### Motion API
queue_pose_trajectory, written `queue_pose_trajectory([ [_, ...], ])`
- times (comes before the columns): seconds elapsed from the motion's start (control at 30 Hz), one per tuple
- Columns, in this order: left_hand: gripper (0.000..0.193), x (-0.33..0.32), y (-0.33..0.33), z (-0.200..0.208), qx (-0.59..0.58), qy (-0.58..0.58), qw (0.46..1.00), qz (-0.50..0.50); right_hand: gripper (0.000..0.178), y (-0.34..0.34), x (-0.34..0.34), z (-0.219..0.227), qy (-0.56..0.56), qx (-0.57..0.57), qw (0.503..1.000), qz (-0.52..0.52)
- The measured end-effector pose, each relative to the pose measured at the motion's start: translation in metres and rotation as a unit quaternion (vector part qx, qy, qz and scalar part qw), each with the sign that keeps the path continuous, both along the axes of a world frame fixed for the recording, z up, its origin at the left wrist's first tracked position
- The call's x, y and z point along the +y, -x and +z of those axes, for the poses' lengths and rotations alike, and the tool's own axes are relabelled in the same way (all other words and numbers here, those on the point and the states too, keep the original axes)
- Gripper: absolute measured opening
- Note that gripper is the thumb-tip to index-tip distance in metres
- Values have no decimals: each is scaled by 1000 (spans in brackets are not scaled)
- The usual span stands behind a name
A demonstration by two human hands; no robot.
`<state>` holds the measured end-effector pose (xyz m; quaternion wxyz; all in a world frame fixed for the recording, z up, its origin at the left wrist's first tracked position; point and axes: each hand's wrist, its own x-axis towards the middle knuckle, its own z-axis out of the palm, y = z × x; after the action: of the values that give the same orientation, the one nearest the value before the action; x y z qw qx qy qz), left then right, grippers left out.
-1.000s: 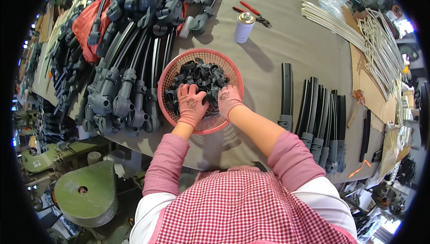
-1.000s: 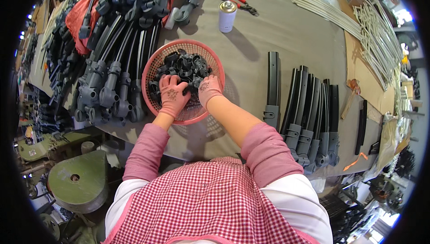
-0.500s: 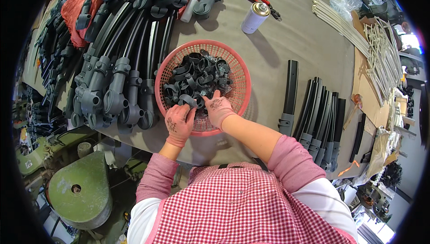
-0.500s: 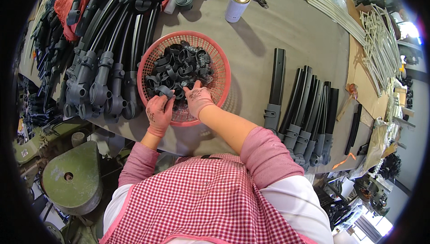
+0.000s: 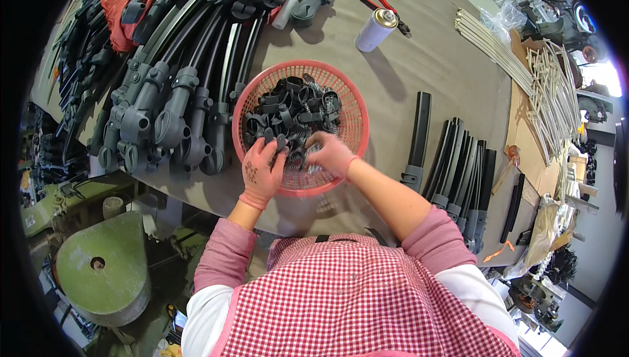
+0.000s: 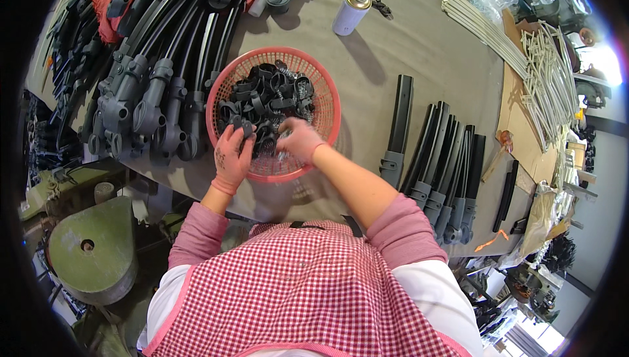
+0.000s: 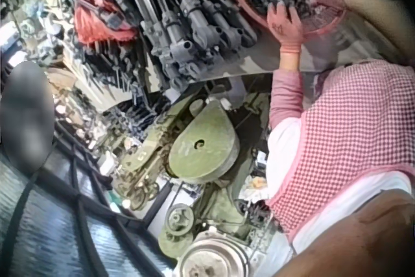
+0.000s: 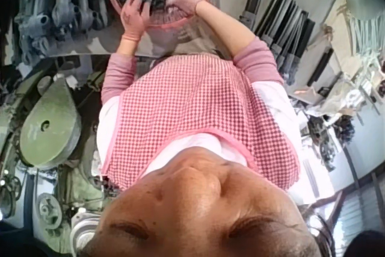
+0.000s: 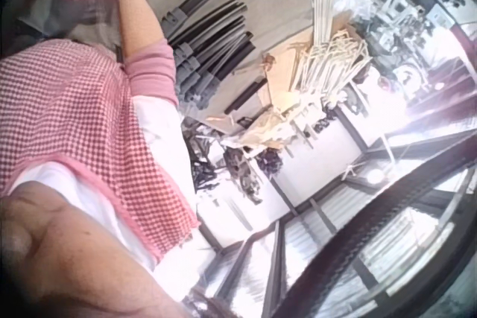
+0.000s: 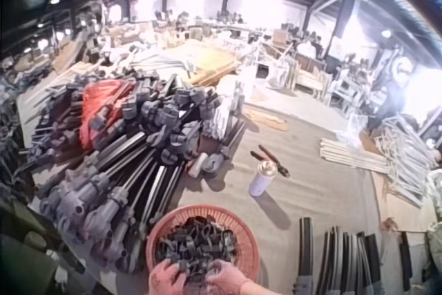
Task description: The person assembles metal components by inserting small black plastic pieces into cylindrical metal rods and then placing the rods into a larger metal housing. The person repeats this process with multiple parts, handling them one at a time.
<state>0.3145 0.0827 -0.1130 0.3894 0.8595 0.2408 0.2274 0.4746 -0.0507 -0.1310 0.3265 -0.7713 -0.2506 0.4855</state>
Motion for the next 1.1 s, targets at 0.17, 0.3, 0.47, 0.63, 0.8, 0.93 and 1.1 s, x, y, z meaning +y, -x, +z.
queue_pose_trajectory([
  [0.17,21,-30,-1,6,-53,259,964,17,33,-13,-21,24,-136,416,853,-284],
  [0.3,22,-61,-16,17,-91,377,921,32,25,-8,-36,37,-243,528,747,-322],
  [0.47,23,-85,-34,34,-102,354,924,106,11,-9,-39,40,-317,616,622,-364],
  [0.63,18,-110,-40,53,-142,380,904,132,17,-21,-29,52,-264,605,625,-416],
  [0.8,23,-118,-22,89,-152,335,912,181,20,-10,-47,96,-309,531,748,-252],
  [0.93,24,-118,-11,123,-251,356,898,58,11,6,-89,147,-283,374,876,-112],
  [1.1,21,-109,1,154,-128,445,879,-115,18,26,-125,183,-263,307,912,-72],
])
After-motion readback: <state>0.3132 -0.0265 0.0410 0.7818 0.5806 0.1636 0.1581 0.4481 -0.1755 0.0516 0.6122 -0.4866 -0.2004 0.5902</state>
